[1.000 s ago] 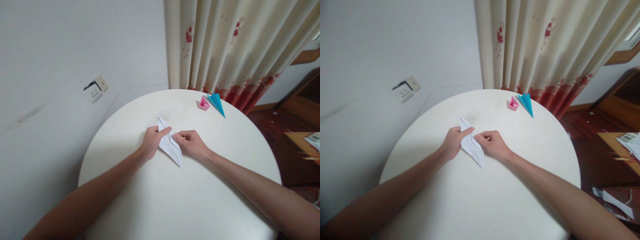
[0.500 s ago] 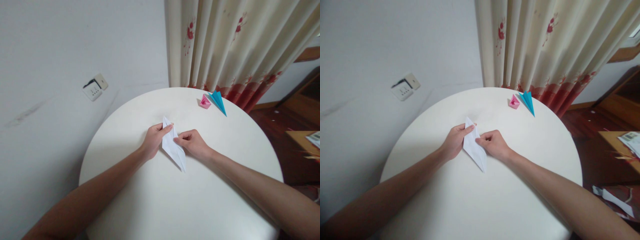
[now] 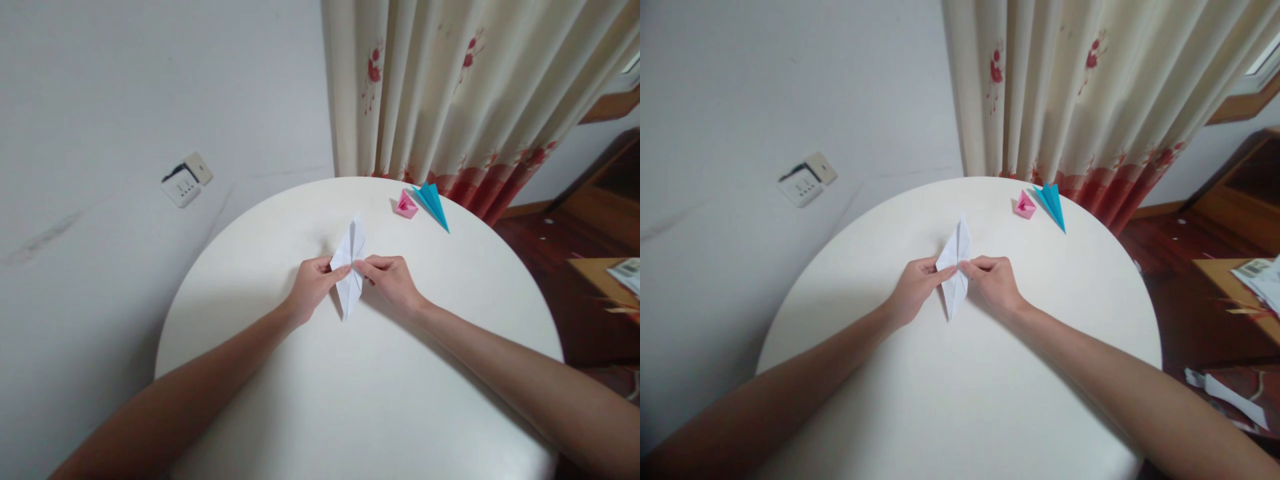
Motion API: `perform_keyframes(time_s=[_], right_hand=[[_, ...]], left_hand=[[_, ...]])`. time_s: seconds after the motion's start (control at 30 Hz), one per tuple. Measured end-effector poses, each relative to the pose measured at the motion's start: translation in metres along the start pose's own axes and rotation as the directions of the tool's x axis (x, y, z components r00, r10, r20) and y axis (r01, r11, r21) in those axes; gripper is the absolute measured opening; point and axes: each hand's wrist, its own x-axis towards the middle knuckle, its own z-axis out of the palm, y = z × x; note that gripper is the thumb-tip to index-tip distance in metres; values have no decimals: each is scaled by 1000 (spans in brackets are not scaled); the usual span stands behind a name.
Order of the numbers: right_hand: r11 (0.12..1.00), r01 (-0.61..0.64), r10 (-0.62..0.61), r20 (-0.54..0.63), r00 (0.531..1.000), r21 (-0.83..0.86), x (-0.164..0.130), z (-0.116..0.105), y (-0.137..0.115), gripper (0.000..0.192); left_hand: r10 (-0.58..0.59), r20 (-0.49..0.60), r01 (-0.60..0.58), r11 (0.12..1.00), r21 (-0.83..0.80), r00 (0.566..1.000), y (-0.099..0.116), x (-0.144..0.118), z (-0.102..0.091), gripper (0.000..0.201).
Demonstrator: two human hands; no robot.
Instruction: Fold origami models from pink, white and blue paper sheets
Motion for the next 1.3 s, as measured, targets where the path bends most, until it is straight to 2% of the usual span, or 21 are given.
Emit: perform_keyframes(time_s=[0.13, 0.27, 0.43, 0.57, 0.83, 1.03, 1.17, 1.3], right_hand=[[999, -31, 31, -21, 999, -12, 1, -2, 0, 31], [996, -87, 88, 26, 996, -34, 4, -4, 3, 33], [995, -95, 93, 92, 991, 22, 5, -5, 4, 33], [996, -75, 72, 51, 996, 54, 6, -5, 3, 33], [999, -10, 11, -16, 1000, 52, 12, -11, 8, 33], [998, -13, 13, -5, 1000, 69, 12, -10, 8, 33], [996, -39, 40, -6, 999, 77, 9, -9, 2, 34], [997, -41, 41, -7, 999, 63, 8, -8, 0, 34]], left_hand=[[37, -36, -36, 998, 45, 999, -2, 1, 2, 33], [86, -27, -83, 990, 111, 996, -5, 2, 0, 32], [148, -8, -146, 978, 150, 989, -5, 2, -1, 30], [197, 3, -196, 975, 109, 980, -1, 1, 2, 34], [238, -130, -216, 963, 164, 962, 7, 2, -1, 33], [276, -115, -250, 947, 201, 954, 7, 1, -2, 26], [326, -156, -290, 932, 216, 932, 10, 0, -1, 30], [353, -132, -313, 916, 252, 926, 12, -1, -2, 23]])
